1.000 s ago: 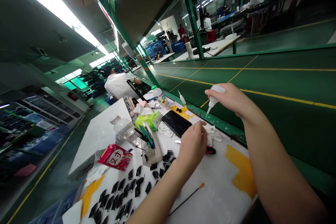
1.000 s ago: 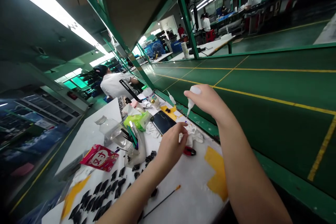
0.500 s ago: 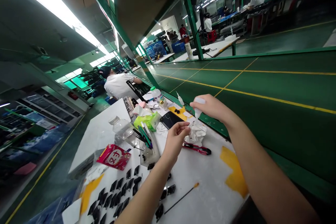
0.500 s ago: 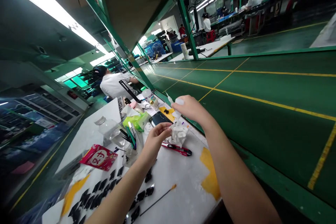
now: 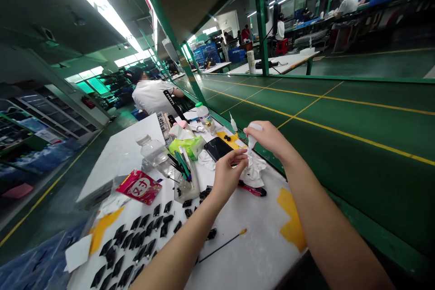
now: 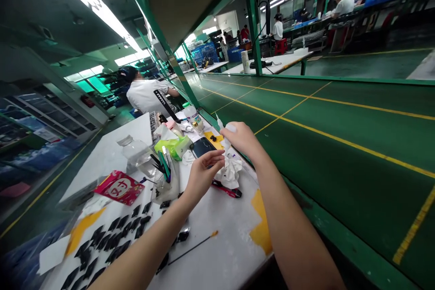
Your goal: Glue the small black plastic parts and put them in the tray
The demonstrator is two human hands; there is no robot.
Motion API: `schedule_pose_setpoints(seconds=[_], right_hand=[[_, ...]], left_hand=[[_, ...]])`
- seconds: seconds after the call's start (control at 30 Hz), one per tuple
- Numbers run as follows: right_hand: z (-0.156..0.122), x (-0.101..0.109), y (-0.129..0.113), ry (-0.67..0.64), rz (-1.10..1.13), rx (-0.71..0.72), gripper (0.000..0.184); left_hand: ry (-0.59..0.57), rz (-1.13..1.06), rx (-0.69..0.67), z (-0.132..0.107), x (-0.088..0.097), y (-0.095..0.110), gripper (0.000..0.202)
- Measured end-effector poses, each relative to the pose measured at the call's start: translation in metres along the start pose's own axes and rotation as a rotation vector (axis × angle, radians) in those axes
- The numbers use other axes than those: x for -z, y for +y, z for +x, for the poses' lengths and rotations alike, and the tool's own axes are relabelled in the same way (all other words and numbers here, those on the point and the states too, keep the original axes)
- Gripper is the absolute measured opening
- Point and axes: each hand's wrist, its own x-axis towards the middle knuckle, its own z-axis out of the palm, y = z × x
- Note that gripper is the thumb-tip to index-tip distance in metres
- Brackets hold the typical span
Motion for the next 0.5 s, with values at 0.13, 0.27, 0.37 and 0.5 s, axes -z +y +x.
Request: schedule_pose_setpoints(seconds=[0.13,0.27,0.37,0.5], right_hand=[[0.002,-0.005,0.002,0.044,0.064,-0.007,0.026],[0.006,-0.005,0.008,0.115,0.179,-0.033,0.025],[0.009,0.005,0.014,0.217,0.293,-0.067,0.025],[0.012,0.021,0.022,0.331,0.45,-0.099,0.025]], left_hand=[[0.054,0.129,-0.068,0.004,-0.003,0.004,0.007],[0.088,0.249,-0.137,0.007,-0.005,0.007,0.015],[0.097,0.323,-0.161,0.004,0.0,0.001,0.017],[0.094,0.356,-0.161,0.0,0.009,-0.011,0.014]])
